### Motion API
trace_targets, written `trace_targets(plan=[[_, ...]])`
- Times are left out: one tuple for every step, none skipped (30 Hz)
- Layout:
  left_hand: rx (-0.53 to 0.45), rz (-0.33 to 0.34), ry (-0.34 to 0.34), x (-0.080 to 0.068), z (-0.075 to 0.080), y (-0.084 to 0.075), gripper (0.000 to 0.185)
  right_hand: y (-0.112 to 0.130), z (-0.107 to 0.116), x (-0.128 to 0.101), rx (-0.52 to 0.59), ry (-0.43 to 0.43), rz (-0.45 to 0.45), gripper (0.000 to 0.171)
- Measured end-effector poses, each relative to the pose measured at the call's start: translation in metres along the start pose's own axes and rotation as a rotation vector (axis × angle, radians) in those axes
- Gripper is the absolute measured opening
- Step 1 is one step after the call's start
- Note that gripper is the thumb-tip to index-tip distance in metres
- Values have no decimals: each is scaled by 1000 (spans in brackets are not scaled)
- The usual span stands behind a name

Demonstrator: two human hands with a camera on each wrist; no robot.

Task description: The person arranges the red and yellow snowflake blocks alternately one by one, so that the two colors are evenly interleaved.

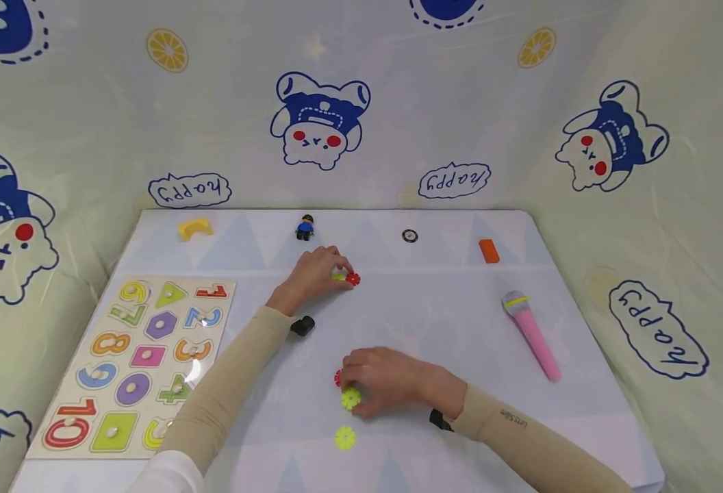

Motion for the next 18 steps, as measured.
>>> trace_targets(plan=[[-2,0,0,0,1,0,33,-13,5,1,22,-11,-48,28],[-5,0,-1,-1,1,0,33,-28,10,1,41,-22,-103,28],[-7,0,-1,-1,1,0,33,-46,16,2,58,-39,-165,29],[-8,1,-3,-1,2,0,34,-64,22,3,75,-59,-226,29],[-9,3,-5,-1,4,0,33,-83,28,3,81,-82,-285,30],[-8,7,-7,-1,4,1,33,-101,33,4,86,-100,-343,30],[-9,10,-8,-1,5,2,33,-118,38,6,80,-123,-397,30],[-7,13,-9,-1,5,3,33,-133,42,8,77,-141,-445,31],[-7,17,-10,-1,5,4,33,-147,45,10,75,-157,-489,31],[-9,20,-11,-1,5,5,32,-159,46,12,74,-164,-525,31],[-10,21,-11,-1,4,5,32,-168,47,14,63,-166,-554,31],[-12,20,-12,0,4,5,31,-177,48,17,63,-165,-580,32],[-19,19,-12,0,3,5,31,-183,48,20,59,-161,-594,32],[-26,19,-11,0,2,4,31,-188,46,22,60,-154,-605,32],[-33,19,-10,0,2,4,31,-192,45,24,63,-147,-613,32],[-38,20,-7,0,1,3,31,-195,44,26,64,-141,-618,32],[-40,21,-4,0,0,3,31,-196,43,28,67,-137,-621,32],[-43,24,-2,0,-1,3,31,-197,43,29,71,-139,-618,32]])
Point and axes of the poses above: each hand's wrist, its own x-axis towards the middle knuckle, its own z-axis out of the back of the hand, y = z × x, the point moved 10 cm from there along x, towards the middle knuckle, and after that the axes turned 13 degrees about -x, right-handed, at the moved point
